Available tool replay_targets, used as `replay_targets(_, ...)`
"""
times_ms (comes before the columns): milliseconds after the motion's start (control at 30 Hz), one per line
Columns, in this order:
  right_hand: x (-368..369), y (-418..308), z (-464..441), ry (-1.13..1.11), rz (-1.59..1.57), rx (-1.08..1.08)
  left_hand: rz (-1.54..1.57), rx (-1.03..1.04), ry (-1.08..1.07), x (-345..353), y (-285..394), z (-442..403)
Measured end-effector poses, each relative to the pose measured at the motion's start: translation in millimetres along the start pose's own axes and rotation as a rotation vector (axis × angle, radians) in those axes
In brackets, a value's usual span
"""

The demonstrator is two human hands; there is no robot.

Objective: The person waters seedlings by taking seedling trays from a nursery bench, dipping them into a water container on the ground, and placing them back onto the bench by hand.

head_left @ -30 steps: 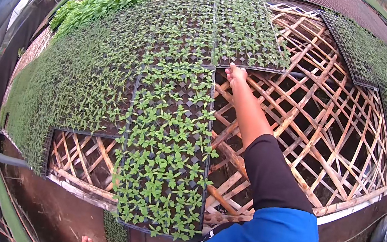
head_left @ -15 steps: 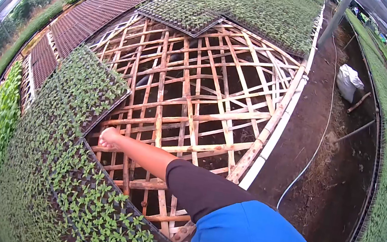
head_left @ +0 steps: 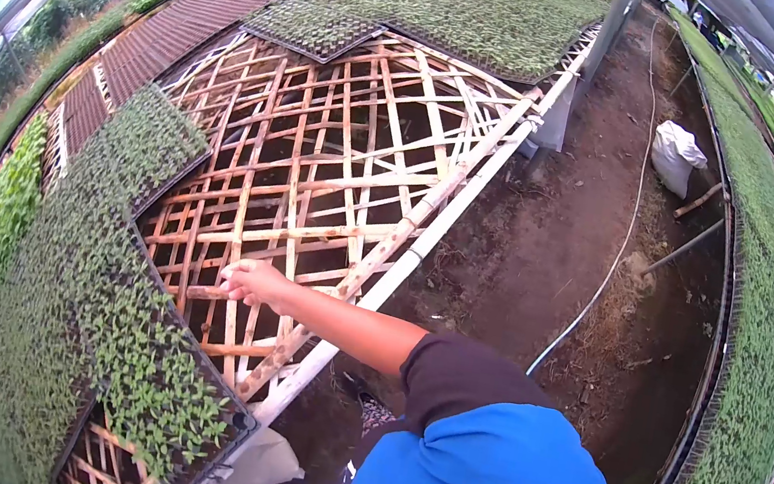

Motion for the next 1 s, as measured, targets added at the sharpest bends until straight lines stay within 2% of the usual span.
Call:
replay_targets(167, 45, 18, 98, -0.134, 0.142, -0.045, -0.147, -0.374, -0.075, -39, -170, 229)
replay_targets(233, 70, 34, 132, -0.219, 0.129, 0.008, -0.226, -0.482, -0.071, -41, -195, 304)
replay_targets(267, 85, 44, 147, -0.240, 0.160, 0.020, -0.334, -0.354, -0.040, -26, -210, 334)
replay_targets(300, 104, 49, 165, -0.253, 0.223, 0.044, -0.235, -0.505, 0.034, -30, -215, 368)
replay_targets(333, 123, 63, 176, -0.323, 0.236, 0.071, -0.024, -0.844, 0.122, -20, -251, 404)
replay_targets(367, 142, 78, 187, -0.374, 0.267, 0.091, 0.229, -0.939, 0.273, -31, -241, 421)
replay_targets(400, 162, 91, 198, -0.416, 0.294, 0.104, 0.240, -1.013, 0.321, -30, -252, 442)
replay_targets(433, 184, 107, 209, -0.467, 0.330, 0.126, 0.230, -1.147, 0.351, -50, -241, 448)
replay_targets(500, 229, 141, 228, -0.548, 0.397, 0.163, 0.137, -1.116, 0.409, -92, -227, 447)
replay_targets(600, 299, 206, 254, -0.686, 0.500, 0.253, 0.160, -1.191, 0.525, -125, -246, 460)
replay_targets(733, 402, 306, 296, -0.833, 0.674, 0.356, 0.260, -1.323, 0.611, -144, -298, 481)
replay_targets(800, 464, 379, 336, -0.944, 0.762, 0.468, 0.275, -1.400, 0.607, -154, -327, 489)
replay_targets(867, 493, 426, 360, -1.027, 0.874, 0.536, 0.317, -1.427, 0.629, -144, -350, 499)
replay_targets(1000, 544, 476, 398, -1.102, 1.000, 0.593, 0.413, -1.462, 0.690, -161, -383, 492)
Point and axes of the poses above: each hand's wrist, its own z-axis away from the middle knuckle, its own x-axis out of the palm, y = z × x, the point moved 8 cm from there along -z, towards the middle knuckle, and after that the axes turned 4 degrees about z, right-handed, at the moved point
